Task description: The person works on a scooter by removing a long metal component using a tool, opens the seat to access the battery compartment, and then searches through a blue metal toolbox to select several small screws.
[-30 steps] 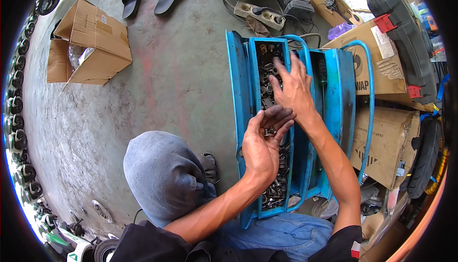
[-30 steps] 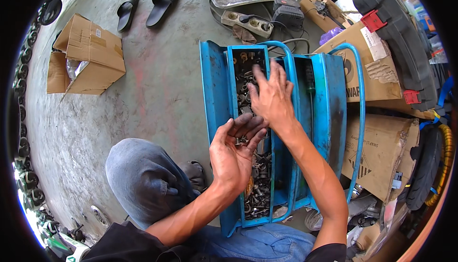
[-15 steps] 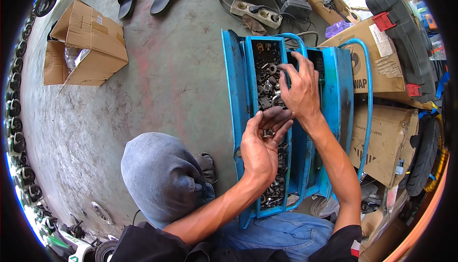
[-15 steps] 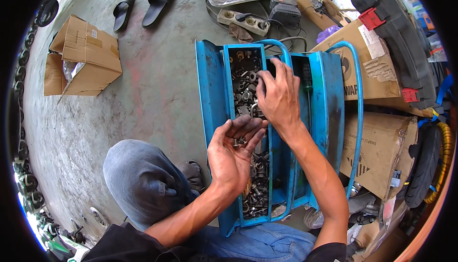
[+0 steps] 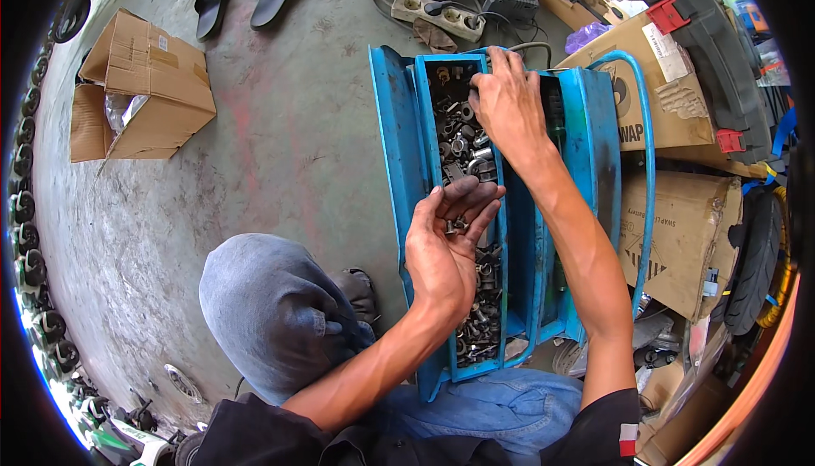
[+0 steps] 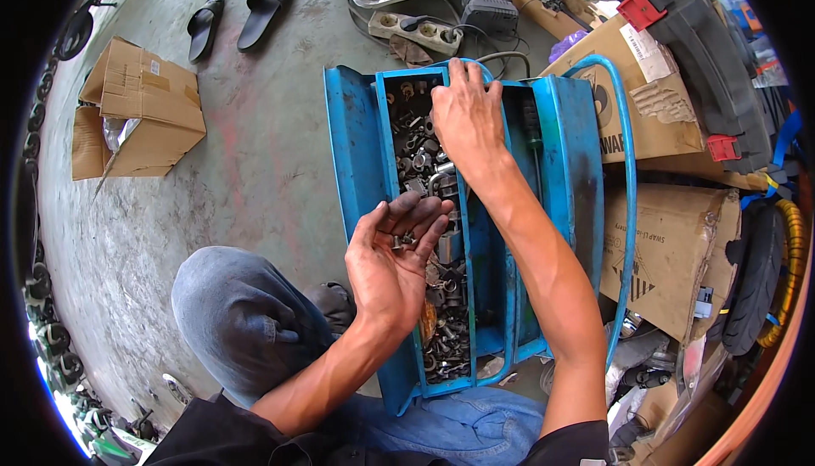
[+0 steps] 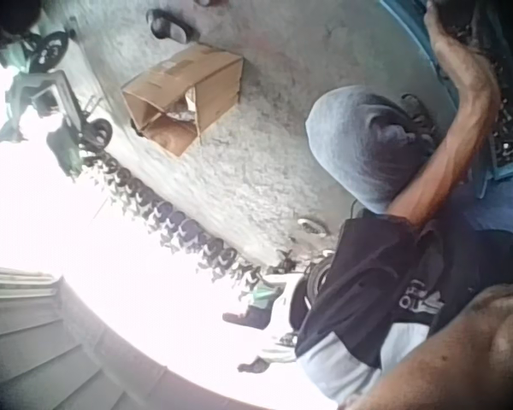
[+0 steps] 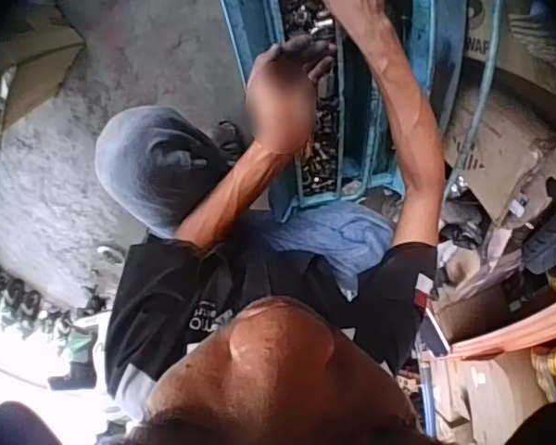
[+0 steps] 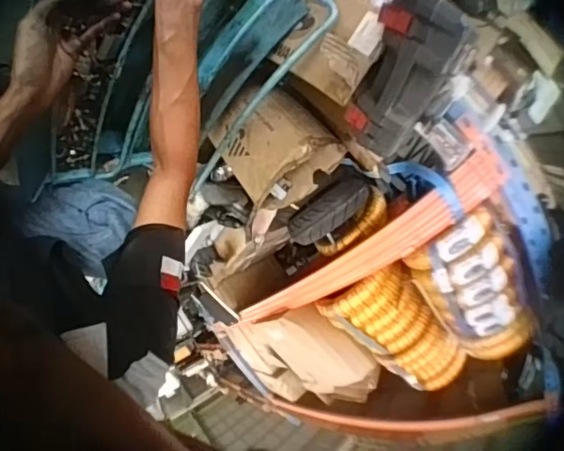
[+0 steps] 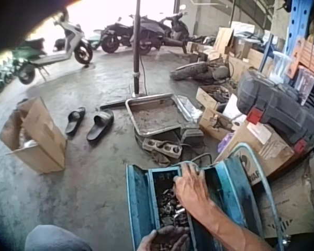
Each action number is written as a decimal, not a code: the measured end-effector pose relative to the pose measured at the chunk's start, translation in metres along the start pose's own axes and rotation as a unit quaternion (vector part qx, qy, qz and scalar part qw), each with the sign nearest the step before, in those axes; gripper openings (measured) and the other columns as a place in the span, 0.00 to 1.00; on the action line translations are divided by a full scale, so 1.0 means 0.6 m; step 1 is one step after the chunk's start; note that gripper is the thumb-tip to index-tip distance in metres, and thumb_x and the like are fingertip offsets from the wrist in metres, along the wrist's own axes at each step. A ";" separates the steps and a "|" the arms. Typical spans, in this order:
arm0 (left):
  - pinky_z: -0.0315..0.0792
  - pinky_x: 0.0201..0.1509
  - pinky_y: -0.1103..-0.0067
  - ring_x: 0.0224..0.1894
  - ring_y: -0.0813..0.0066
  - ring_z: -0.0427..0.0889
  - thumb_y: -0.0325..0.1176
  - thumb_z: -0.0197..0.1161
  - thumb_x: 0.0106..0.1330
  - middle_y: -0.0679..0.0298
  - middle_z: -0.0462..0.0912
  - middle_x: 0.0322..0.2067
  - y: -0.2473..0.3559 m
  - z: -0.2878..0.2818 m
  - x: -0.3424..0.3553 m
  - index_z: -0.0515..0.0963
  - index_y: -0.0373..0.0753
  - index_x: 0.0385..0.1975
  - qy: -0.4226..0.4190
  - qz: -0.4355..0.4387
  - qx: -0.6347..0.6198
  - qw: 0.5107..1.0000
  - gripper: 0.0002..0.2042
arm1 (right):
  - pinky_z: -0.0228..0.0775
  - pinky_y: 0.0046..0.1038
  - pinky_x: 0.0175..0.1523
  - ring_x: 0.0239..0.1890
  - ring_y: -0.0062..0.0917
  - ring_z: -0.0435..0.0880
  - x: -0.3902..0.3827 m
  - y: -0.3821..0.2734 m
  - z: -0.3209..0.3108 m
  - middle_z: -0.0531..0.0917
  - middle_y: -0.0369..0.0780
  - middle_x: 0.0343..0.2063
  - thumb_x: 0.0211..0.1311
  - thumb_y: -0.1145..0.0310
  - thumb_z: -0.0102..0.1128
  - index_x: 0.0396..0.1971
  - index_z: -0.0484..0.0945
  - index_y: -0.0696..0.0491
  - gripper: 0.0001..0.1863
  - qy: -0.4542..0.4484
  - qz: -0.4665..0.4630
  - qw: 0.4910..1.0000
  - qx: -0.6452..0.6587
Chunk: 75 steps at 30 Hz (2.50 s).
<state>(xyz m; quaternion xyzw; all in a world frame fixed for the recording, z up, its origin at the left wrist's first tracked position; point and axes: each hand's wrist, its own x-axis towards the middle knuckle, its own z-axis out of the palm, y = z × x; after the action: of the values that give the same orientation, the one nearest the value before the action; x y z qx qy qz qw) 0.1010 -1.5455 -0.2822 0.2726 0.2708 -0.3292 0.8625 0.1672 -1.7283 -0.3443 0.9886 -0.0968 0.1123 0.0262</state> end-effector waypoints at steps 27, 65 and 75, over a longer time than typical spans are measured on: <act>0.69 0.68 0.66 0.60 0.50 0.74 0.37 0.40 0.74 0.42 0.75 0.55 0.005 0.012 0.011 0.68 0.24 0.57 -0.052 0.004 -0.045 0.998 0.22 | 0.69 0.35 0.57 0.54 0.37 0.77 -0.002 0.026 -0.151 0.77 0.45 0.52 0.62 0.65 0.62 0.44 0.85 0.51 0.12 -0.141 0.068 0.872 0.464; 0.70 0.66 0.67 0.58 0.52 0.77 0.37 0.40 0.73 0.43 0.77 0.52 0.006 0.001 0.019 0.72 0.23 0.52 -0.010 0.001 -0.002 1.000 0.22 | 0.61 0.47 0.64 0.63 0.44 0.67 -0.017 0.020 -0.030 0.71 0.48 0.59 0.56 0.63 0.65 0.38 0.86 0.48 0.11 -0.090 0.057 0.970 0.219; 0.71 0.65 0.68 0.58 0.51 0.76 0.37 0.40 0.74 0.43 0.77 0.52 0.008 0.001 0.018 0.71 0.22 0.52 -0.014 -0.015 0.002 1.000 0.22 | 0.63 0.51 0.61 0.65 0.47 0.64 -0.014 -0.006 -0.005 0.68 0.53 0.61 0.54 0.62 0.69 0.40 0.86 0.46 0.13 -0.111 0.059 0.966 0.225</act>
<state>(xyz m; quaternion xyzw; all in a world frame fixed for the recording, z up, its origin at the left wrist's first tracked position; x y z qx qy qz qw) 0.1112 -1.5474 -0.2873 0.2653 0.2625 -0.3465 0.8606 0.1592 -1.7232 -0.3433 0.9679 -0.1295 0.0220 -0.2143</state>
